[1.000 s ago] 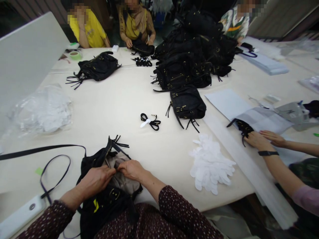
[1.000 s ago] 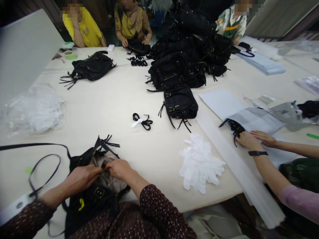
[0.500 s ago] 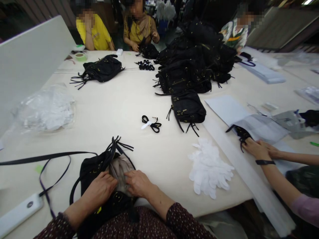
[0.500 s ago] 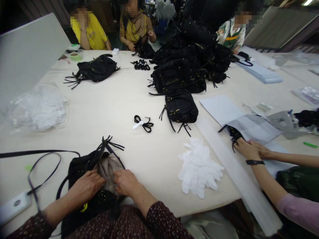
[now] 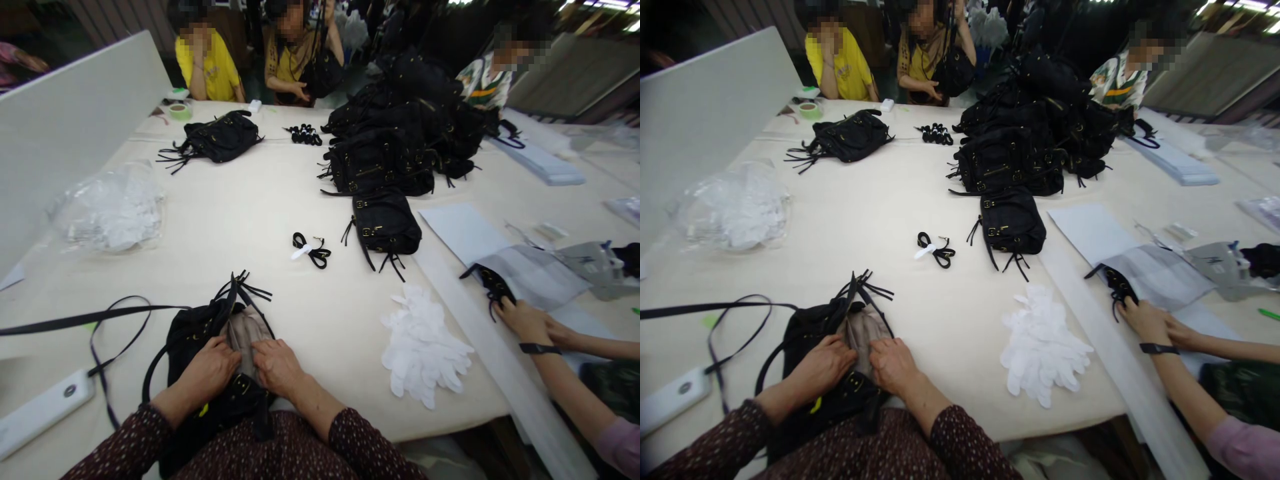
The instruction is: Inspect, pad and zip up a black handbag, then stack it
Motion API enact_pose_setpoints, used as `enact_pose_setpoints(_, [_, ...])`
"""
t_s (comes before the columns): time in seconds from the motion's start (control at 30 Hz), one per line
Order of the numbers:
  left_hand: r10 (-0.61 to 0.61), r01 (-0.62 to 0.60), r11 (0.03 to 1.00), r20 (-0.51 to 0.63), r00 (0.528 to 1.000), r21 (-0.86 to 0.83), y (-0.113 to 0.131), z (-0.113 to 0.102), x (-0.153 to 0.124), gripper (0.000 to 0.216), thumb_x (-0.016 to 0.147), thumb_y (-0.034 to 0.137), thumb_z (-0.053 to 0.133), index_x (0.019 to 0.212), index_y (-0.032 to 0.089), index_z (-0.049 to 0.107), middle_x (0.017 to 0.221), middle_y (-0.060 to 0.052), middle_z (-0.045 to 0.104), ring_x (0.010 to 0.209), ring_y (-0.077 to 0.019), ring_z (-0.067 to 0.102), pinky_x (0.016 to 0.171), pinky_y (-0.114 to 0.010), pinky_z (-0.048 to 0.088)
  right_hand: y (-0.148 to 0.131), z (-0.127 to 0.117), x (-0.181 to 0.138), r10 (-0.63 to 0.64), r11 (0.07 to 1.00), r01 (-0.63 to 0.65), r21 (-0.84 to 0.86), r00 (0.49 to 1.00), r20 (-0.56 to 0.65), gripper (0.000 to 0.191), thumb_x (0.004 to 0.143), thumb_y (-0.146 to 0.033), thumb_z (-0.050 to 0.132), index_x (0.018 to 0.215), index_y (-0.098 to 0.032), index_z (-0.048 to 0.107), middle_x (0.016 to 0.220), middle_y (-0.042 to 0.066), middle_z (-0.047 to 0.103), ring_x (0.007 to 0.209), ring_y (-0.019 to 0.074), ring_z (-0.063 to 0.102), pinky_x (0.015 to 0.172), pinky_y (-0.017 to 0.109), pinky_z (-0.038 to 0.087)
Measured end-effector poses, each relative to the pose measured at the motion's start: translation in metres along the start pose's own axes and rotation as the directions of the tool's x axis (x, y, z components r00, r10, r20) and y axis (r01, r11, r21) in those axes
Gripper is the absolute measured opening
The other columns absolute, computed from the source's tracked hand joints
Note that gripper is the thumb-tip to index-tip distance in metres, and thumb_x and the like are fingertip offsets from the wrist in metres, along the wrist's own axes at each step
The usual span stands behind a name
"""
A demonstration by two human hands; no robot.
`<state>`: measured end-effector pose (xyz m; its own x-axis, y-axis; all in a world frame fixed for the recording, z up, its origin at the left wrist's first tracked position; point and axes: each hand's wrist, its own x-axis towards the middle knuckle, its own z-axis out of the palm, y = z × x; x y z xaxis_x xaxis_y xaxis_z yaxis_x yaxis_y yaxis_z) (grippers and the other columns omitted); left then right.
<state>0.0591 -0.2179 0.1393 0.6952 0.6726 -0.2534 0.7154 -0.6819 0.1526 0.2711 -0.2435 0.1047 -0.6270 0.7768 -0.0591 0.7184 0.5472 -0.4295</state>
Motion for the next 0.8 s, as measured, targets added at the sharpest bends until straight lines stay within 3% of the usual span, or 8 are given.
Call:
enact_pose_setpoints(0.2, [-0.012, 0.013, 1.000, 0.034, 0.999, -0.026, 0.000, -0.001, 0.002, 0.032, 0.093, 0.013, 0.036, 0.080, 0.021, 0.063, 0.073, -0.003, 0.069, 0.078, -0.0192, 0.066, 0.103, -0.045, 0.039, 0.002, -0.012, 0.024, 0.073, 0.997, -0.069, -0.035, 0.991, 0.116, 0.018, 0.087, -0.025, 0.049, 0.099, -0.018, 0.060, 0.099, 0.008, 0.071, 0.093, 0.0230, 0.063, 0.076, 0.036, 0.049])
enact_pose_setpoints(0.33, [-0.012, 0.015, 0.998, 0.039, 0.999, -0.057, -0.001, 0.000, 0.005, 0.033, 0.093, 0.013, 0.035, 0.078, 0.020, 0.064, 0.073, -0.004, 0.069, 0.078, -0.0190, 0.066, 0.105, -0.045, 0.039, 0.008, -0.024, 0.055, 0.149, 0.986, -0.138, -0.096, 0.981, 0.124, 0.020, 0.089, -0.024, 0.044, 0.102, -0.019, 0.057, 0.096, 0.007, 0.073, 0.084, 0.0220, 0.067, 0.067, 0.033, 0.050])
enact_pose_setpoints(0.5, [-0.014, 0.015, 0.997, 0.024, 1.000, -0.076, -0.002, 0.002, 0.005, 0.032, 0.092, 0.012, 0.036, 0.075, 0.020, 0.063, 0.070, -0.004, 0.068, 0.077, -0.0195, 0.066, 0.106, -0.045, 0.039, 0.017, -0.034, 0.089, 0.160, 0.982, -0.150, -0.116, 0.983, 0.088, 0.020, 0.088, -0.024, 0.045, 0.103, -0.020, 0.057, 0.096, 0.007, 0.073, 0.083, 0.0224, 0.068, 0.068, 0.033, 0.051])
enact_pose_setpoints(0.8, [-0.026, 0.028, 0.993, 0.015, 1.000, -0.118, -0.001, 0.000, 0.010, 0.032, 0.092, 0.014, 0.037, 0.078, 0.020, 0.065, 0.072, -0.005, 0.069, 0.079, -0.0192, 0.065, 0.105, -0.047, 0.039, 0.024, -0.034, 0.105, 0.252, 0.965, -0.248, -0.084, 0.966, 0.051, 0.026, 0.090, -0.025, 0.043, 0.108, -0.021, 0.061, 0.095, 0.006, 0.075, 0.081, 0.0221, 0.069, 0.064, 0.030, 0.050])
